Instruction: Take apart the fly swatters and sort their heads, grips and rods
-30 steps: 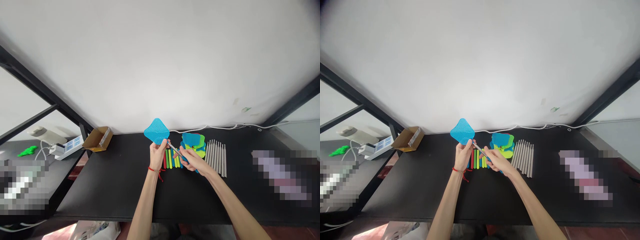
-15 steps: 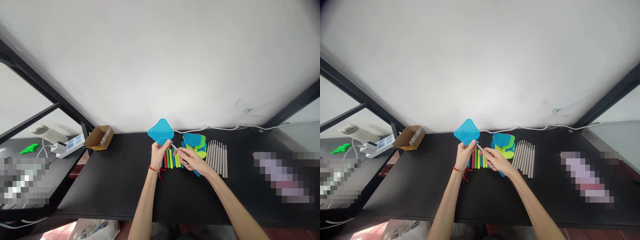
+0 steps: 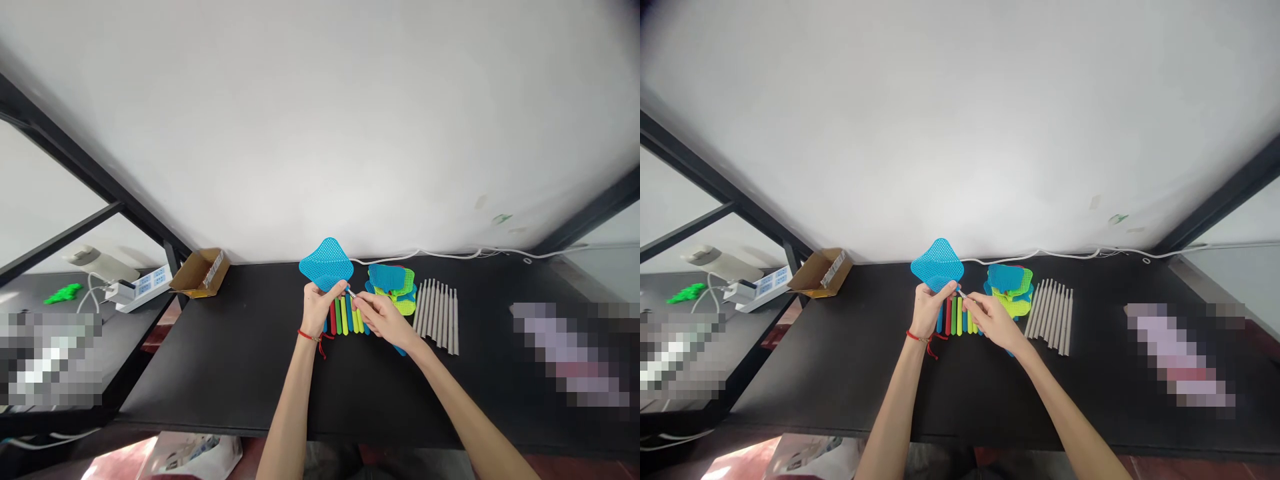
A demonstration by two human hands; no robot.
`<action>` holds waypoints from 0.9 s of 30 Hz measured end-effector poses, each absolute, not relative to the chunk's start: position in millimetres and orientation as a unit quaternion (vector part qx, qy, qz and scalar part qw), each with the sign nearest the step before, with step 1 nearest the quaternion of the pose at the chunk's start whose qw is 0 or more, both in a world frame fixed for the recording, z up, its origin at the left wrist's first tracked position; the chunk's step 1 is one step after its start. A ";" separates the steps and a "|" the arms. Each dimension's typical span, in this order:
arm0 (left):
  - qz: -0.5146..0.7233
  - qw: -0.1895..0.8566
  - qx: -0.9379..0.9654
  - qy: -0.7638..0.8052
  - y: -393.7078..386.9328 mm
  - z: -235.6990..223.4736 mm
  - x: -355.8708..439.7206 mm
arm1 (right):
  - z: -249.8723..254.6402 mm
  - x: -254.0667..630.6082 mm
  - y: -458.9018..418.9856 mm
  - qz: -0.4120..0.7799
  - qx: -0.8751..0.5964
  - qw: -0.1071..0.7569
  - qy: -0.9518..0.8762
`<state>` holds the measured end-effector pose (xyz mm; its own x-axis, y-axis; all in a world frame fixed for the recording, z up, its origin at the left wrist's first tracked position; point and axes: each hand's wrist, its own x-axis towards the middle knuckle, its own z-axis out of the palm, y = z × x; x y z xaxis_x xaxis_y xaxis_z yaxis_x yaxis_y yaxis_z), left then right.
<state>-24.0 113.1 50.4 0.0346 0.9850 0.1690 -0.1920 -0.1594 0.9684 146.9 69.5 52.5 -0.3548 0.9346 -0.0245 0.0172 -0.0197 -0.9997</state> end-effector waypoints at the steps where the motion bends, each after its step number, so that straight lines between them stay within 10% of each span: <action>1: 0.573 0.515 0.500 0.395 113.1 50.6 -23.7 | 52.7 147.0 69.6 0.583 -0.413 0.392 -0.580; 27: 0.569 0.551 0.469 0.392 112.8 47.9 -21.6 | 52.5 147.1 70.3 0.562 -0.427 0.379 -0.598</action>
<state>-21.6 112.8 47.9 0.0459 0.9938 0.1010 -0.2586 -0.0858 0.9622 147.1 70.3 52.5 -0.3467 0.9376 -0.0273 0.0844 0.0021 -0.9964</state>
